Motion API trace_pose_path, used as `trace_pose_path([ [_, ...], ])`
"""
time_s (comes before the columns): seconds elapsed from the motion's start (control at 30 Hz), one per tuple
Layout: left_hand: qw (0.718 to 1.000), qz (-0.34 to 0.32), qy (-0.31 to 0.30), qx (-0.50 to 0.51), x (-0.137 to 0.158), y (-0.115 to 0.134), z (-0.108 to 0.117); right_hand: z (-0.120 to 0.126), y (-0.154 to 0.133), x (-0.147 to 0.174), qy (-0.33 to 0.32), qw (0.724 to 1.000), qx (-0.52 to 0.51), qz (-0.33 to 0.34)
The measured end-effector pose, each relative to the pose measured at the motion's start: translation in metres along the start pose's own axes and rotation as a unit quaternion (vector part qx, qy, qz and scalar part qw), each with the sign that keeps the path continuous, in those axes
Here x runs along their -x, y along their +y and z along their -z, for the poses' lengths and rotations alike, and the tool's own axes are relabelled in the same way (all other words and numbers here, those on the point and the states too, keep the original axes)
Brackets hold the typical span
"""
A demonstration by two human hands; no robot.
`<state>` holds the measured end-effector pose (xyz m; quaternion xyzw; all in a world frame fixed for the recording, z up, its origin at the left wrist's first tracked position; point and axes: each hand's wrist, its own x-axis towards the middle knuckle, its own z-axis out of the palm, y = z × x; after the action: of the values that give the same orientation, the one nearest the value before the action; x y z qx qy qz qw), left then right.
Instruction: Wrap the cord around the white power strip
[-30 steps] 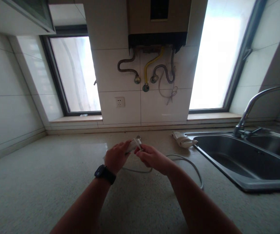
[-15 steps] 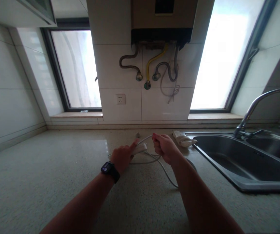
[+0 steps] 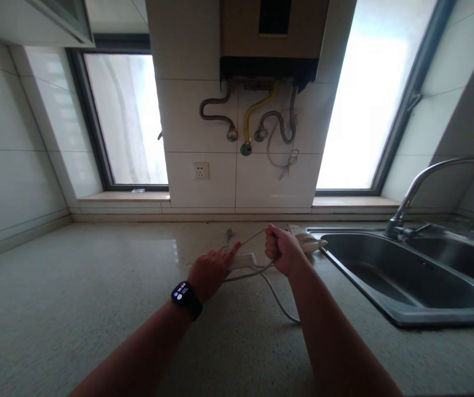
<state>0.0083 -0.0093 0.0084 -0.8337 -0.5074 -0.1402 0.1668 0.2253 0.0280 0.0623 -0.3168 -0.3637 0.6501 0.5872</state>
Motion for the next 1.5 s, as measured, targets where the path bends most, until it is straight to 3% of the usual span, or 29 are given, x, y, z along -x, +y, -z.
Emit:
trace_pose_path([
  [0.3, 0.997, 0.072, 0.004, 0.041, 0.001, -0.021, -0.005, -0.022, 0.02, 0.009, -0.024, 0.989, 0.125, 0.074],
  [0.5, 0.997, 0.051, 0.041, 0.032, 0.0, -0.015, -0.003, -0.007, 0.015, -0.001, 0.008, 0.995, 0.065, 0.073],
  [0.7, 0.997, -0.018, 0.065, 0.034, 0.004, -0.005, 0.002, 0.015, 0.008, -0.013, 0.049, 0.995, 0.044, 0.077],
  [0.87, 0.997, -0.028, 0.066, 0.024, 0.006, -0.01, 0.002, 0.014, 0.011, -0.015, 0.046, 0.993, 0.067, 0.086],
  [1.07, 0.999, 0.014, 0.046, 0.023, 0.001, -0.016, -0.005, 0.0, 0.017, -0.009, 0.031, 0.987, 0.133, 0.084],
  [1.3, 0.994, 0.102, 0.025, 0.027, -0.002, -0.035, -0.008, -0.022, 0.043, -0.002, -0.031, 0.936, 0.316, 0.15],
  [1.5, 0.992, 0.118, -0.007, 0.038, -0.001, -0.044, -0.008, -0.028, 0.055, 0.003, -0.06, 0.884, 0.424, 0.188],
])
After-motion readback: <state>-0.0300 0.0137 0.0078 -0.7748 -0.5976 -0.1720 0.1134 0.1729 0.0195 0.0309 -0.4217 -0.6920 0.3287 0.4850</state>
